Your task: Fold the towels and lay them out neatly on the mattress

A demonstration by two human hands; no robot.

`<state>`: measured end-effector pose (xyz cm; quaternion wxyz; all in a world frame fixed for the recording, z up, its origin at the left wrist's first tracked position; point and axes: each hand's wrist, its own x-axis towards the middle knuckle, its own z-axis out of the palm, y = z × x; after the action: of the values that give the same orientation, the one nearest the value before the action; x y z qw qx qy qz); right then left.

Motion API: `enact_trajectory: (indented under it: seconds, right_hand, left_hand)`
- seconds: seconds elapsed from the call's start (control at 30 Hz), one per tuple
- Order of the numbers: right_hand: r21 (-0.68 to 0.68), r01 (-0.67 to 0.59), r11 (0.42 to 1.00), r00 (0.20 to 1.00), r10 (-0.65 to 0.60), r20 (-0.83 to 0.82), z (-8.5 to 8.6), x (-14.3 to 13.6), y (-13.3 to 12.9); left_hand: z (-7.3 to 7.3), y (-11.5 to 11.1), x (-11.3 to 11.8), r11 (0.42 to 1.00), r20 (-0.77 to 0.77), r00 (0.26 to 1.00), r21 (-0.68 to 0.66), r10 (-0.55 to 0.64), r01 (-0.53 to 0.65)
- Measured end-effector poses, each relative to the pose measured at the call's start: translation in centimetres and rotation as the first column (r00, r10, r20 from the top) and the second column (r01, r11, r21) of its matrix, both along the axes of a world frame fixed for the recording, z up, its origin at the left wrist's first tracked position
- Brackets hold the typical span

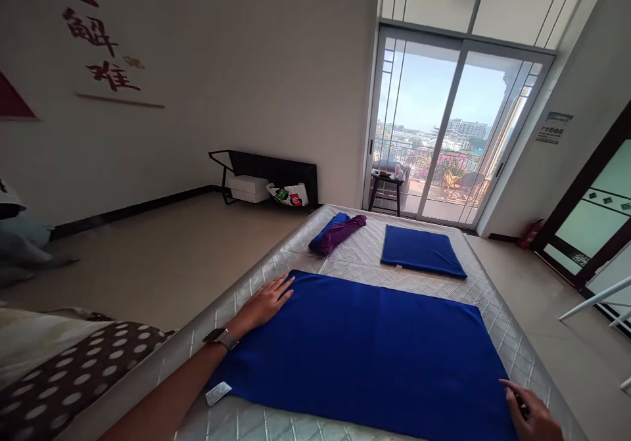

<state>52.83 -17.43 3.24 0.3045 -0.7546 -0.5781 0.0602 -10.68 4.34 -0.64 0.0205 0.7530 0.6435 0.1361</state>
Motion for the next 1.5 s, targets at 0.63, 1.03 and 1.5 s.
enact_trajectory:
  seconds: [0.63,1.03,1.5]
  right_hand:
    - [-0.084,-0.217,0.973,0.935,0.232,0.270,5.5,-13.6,7.0]
    - [-0.244,-0.589,0.771,0.732,0.636,0.243,2.7,-31.6,16.2]
    - [-0.413,0.072,0.908,0.913,0.106,0.393,1.5,-6.5,14.1]
  left_hand:
    - [1.6,1.4,5.1,0.998,-0.032,0.998,0.036,-0.046,0.048]
    - [-0.6,2.3,3.2,0.999,-0.049,0.999,-0.037,0.016,-0.018]
    - [1.0,1.5,4.2,0.990,-0.048,0.994,-0.092,0.102,-0.106]
